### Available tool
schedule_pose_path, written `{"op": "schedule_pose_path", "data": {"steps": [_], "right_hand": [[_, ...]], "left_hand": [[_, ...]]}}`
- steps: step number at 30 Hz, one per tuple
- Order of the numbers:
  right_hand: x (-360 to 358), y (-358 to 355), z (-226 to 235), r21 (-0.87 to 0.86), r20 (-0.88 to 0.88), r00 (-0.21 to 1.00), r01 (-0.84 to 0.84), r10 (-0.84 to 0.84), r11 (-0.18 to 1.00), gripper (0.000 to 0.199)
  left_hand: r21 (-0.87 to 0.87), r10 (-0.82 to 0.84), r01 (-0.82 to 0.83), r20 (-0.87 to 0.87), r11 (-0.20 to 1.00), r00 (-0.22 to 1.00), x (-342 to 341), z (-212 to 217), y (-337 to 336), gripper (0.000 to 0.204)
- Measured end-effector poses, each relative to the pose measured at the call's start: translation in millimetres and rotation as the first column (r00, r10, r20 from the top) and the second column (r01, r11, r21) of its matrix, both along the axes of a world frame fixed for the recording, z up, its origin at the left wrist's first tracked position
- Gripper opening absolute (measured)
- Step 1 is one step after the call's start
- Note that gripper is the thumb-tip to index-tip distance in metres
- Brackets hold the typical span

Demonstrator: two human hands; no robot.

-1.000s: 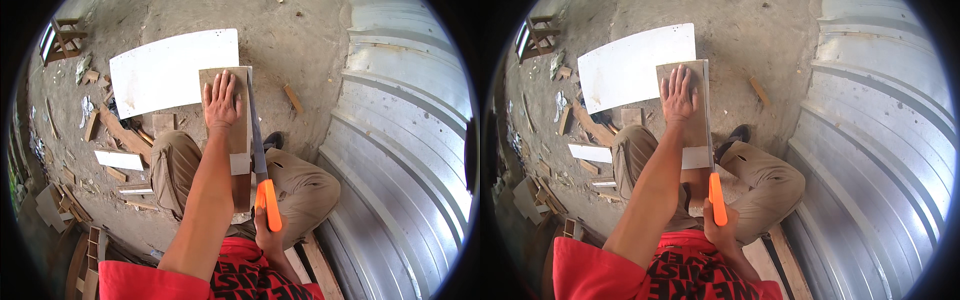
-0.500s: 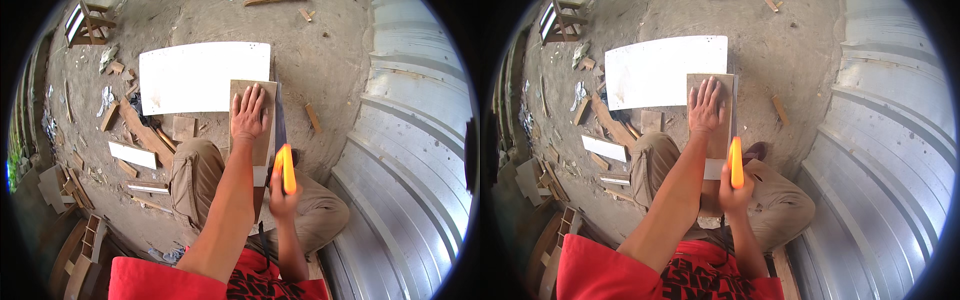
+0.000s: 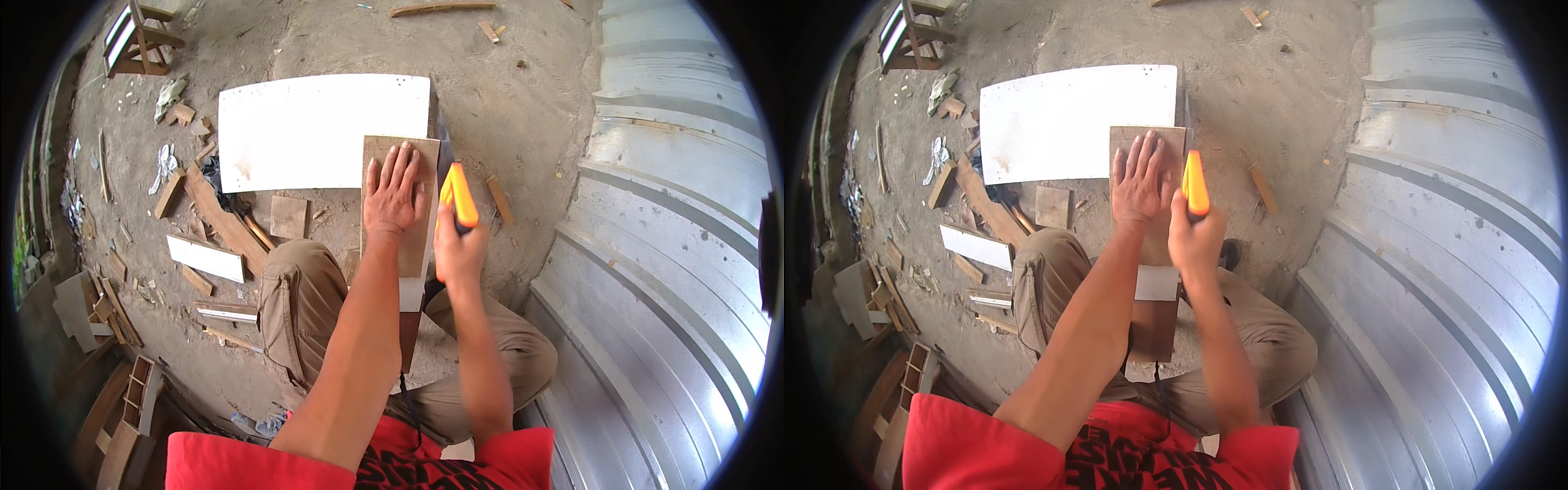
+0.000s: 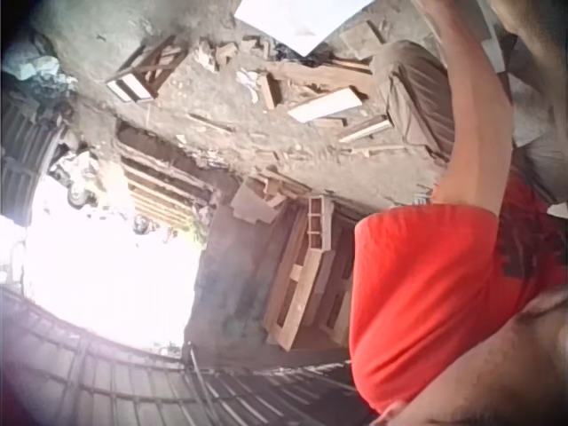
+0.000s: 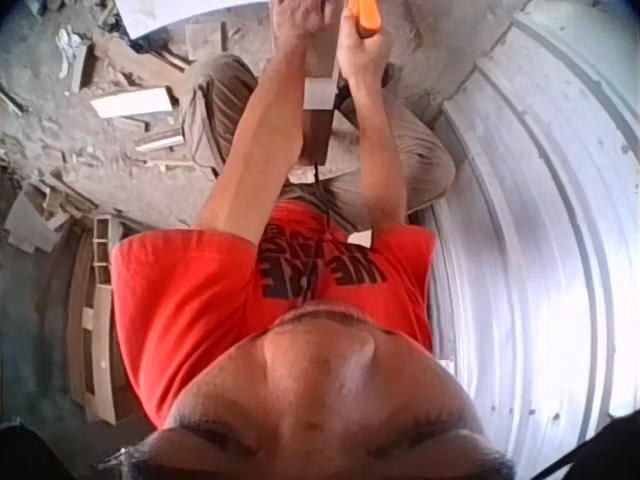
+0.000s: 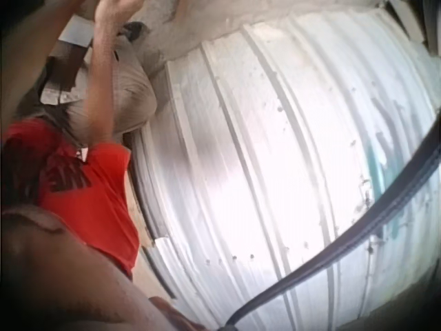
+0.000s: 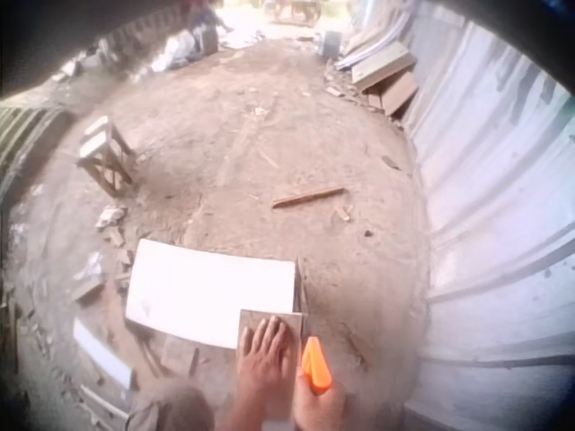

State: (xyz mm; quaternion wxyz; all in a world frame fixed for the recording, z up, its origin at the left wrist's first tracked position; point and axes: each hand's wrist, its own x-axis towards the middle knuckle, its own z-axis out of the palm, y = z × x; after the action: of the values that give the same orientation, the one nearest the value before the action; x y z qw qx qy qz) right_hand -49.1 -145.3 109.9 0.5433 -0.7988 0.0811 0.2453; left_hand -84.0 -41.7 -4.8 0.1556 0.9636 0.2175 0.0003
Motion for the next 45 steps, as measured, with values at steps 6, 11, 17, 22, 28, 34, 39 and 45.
{"op": "schedule_pose_path", "data": {"steps": [6,11,17,22,28,34,39,45], "right_hand": [[-159,-92,132,-0.062,-0.181,0.983,-0.015,0.004,0.998,0.022],[-104,-60,65,0.02,-0.007,0.996,0.088,-0.088,0.996,0.023],[37,23,-17,0.021,0.089,0.996,0.0,-0.002,1.0,0.035],[-122,-62,72,-0.023,-0.075,0.997,0.031,-0.033,0.999,0.023],[-119,-66,129,0.027,-0.248,0.965,0.096,-0.087,0.995,0.015],[41,25,-26,-0.012,0.206,0.978,-0.017,0.019,1.0,0.039],[-45,-18,18,-0.036,0.125,0.989,-0.07,0.074,0.997,0.031],[-168,-104,131,-0.028,-0.153,0.988,0.003,-0.007,1.0,0.015]], "left_hand": [[0.025,0.019,-0.017,-0.07,1.0,0.997,0,5,0,0.071],[-0.006,0.001,-0.001,-0.06,1.0,0.998,0,7,2,0.068],[-0.004,0.0,0.0,0.031,1.0,1.0,4,0,1,0.067],[-0.033,-0.006,0.005,-0.01,0.999,1.0,-2,4,1,0.068],[-0.023,0.004,-0.003,0.026,1.0,1.0,-4,1,2,0.072],[0.015,-0.01,0.009,0.065,1.0,0.998,6,-2,-2,0.067],[0.021,0.01,-0.009,-0.016,1.0,1.0,0,-3,2,0.071],[-0.046,0.016,-0.015,0.024,0.999,1.0,-1,5,2,0.066]]}}
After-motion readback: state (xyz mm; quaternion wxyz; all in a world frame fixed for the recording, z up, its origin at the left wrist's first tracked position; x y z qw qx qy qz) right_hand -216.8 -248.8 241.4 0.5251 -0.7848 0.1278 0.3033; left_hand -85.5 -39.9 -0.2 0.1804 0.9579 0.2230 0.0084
